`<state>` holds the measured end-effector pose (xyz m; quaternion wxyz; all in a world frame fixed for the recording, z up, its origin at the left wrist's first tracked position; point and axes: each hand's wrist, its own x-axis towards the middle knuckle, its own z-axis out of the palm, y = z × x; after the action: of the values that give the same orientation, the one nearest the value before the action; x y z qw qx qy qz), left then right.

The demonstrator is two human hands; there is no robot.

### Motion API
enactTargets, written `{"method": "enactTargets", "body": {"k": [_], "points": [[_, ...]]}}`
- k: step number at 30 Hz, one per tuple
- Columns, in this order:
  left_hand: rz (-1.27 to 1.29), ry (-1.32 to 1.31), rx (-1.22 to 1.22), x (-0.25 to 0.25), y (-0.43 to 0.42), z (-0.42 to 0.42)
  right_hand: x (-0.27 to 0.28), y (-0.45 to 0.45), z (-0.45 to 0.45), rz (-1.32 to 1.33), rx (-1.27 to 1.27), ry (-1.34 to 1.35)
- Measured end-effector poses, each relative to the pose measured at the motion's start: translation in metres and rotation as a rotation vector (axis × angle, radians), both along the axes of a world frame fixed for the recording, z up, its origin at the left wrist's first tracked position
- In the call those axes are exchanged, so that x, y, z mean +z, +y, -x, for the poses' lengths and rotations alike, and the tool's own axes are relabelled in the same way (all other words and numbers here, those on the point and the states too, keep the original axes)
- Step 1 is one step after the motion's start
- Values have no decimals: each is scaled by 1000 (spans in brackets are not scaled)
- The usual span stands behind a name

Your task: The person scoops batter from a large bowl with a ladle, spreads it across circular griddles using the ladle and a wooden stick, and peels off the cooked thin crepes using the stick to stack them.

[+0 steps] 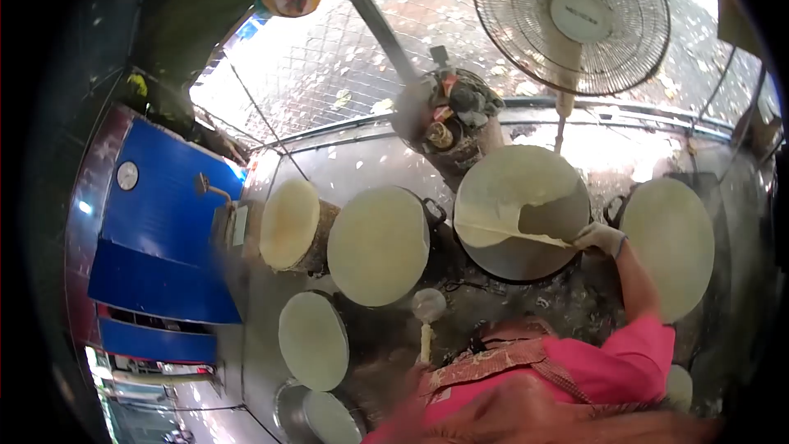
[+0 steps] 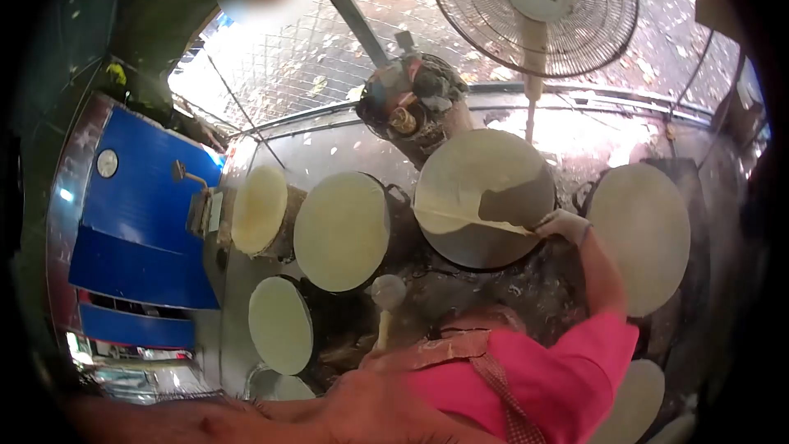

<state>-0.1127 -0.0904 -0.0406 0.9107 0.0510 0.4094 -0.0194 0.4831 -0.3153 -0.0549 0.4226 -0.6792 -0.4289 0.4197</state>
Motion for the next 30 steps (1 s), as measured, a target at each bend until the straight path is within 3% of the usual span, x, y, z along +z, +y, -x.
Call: {"method": "enactTargets", "body": {"k": [1, 4, 5, 7, 9, 11, 13, 16, 17, 19, 22, 24, 25, 28, 30], "points": [[4, -1, 6, 1, -1, 2, 17, -1, 4, 172, -273, 389], [24, 8, 7, 8, -3, 8, -39, 100, -39, -351, -358, -469], [36, 13, 5, 9, -3, 11, -23, 108, -40, -153, -374, -139], [67, 23, 0, 10, -3, 18, 5, 98, -38, 54, -248, 153], [141, -39, 3, -6, 0, 31, 15, 85, -30, 66, 30, 58], [280, -282, 36, -50, -6, 55, 62, 41, -11, 464, -3, 69], [-74, 63, -59, -103, -12, 89, -5, -11, -23, 228, -99, 145], [27, 99, -26, -28, -17, 52, 84, 17, -11, 448, -274, 126], [30, 106, -27, -17, -17, 47, 22, 25, -37, 71, -220, 380], [43, 116, -44, -1, -16, 38, 91, 76, -6, 208, -403, 194], [51, 113, -88, 10, -7, 36, 63, 83, -3, 301, -73, -36], [54, 88, -109, 15, 2, 43, 22, 30, -7, 286, 150, -224], [58, 69, -124, 15, 6, 47, 15, -11, -3, 334, 139, -202], [92, -9, -170, 10, 24, 61, 83, -153, 98, 423, -283, 8], [99, -54, -213, 8, 39, 73, 70, -196, 180, 271, -650, 129]]}}
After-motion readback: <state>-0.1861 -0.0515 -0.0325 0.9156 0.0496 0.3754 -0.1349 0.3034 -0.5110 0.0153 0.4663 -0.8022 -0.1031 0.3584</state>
